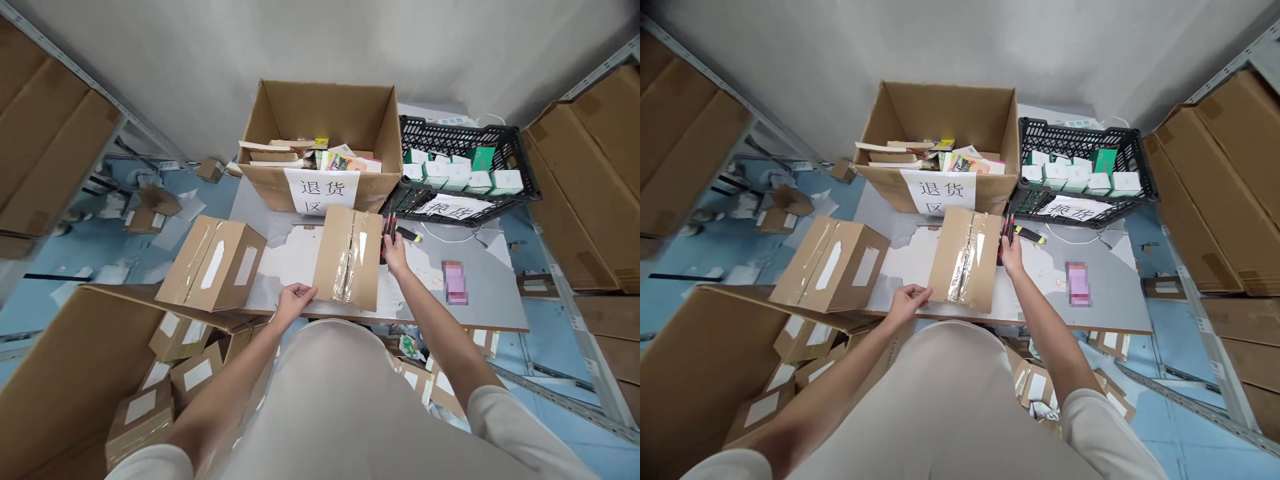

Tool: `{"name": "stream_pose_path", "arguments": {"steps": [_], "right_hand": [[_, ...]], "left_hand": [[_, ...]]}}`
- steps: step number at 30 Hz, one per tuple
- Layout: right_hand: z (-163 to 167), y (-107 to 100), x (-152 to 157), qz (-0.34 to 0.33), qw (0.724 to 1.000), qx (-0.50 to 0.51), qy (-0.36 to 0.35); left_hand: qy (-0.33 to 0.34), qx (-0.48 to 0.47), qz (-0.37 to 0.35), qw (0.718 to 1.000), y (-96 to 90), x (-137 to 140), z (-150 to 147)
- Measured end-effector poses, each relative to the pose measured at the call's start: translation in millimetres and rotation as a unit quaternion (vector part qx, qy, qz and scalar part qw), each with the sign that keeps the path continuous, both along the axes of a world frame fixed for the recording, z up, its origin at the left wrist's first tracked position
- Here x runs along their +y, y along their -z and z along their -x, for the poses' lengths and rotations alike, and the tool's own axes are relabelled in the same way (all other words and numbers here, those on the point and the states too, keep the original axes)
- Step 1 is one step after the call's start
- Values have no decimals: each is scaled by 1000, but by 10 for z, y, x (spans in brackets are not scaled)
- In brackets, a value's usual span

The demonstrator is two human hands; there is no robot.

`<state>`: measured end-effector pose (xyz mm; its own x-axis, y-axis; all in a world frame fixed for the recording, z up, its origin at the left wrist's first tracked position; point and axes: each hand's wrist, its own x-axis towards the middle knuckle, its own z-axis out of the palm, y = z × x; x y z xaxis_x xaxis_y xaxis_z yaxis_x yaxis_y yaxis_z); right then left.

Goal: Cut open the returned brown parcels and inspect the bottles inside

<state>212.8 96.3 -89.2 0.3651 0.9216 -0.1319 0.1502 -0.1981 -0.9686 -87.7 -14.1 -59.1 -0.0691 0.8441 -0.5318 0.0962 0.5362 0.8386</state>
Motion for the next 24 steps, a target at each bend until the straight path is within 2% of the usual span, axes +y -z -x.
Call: {"name": "stream_pose_path", "arguments": {"steps": [4, 7, 10, 12, 14, 15, 17, 20, 24], "right_hand": [[8, -66, -182, 15, 993, 104, 44], [-44, -223, -583, 38, 990, 123, 57], [-42, -376, -1182, 106, 977, 183, 32], [13, -443, -1572, 154, 951, 264, 47], [101, -482, -1857, 180, 916, 354, 64], [150, -495, -1946, 189, 898, 392, 69], [240, -513, -2021, 200, 871, 444, 70], [305, -521, -1961, 185, 866, 455, 95], [193, -463, -1750, 140, 902, 388, 127]], "left_hand": [[34, 60, -17, 997, -11, -52, -29], [92, 152, -63, 982, -55, 196, 25], [132, 213, -146, 957, -111, 801, -53], [163, 240, -218, 932, -140, 1331, -181], [224, 263, -293, 892, -148, 1835, -334], [254, 268, -309, 877, -142, 2043, -409], [300, 260, -283, 873, -115, 2328, -534], [285, 241, -228, 899, -68, 2440, -599], [177, 255, -235, 921, -64, 2159, -367]]}}
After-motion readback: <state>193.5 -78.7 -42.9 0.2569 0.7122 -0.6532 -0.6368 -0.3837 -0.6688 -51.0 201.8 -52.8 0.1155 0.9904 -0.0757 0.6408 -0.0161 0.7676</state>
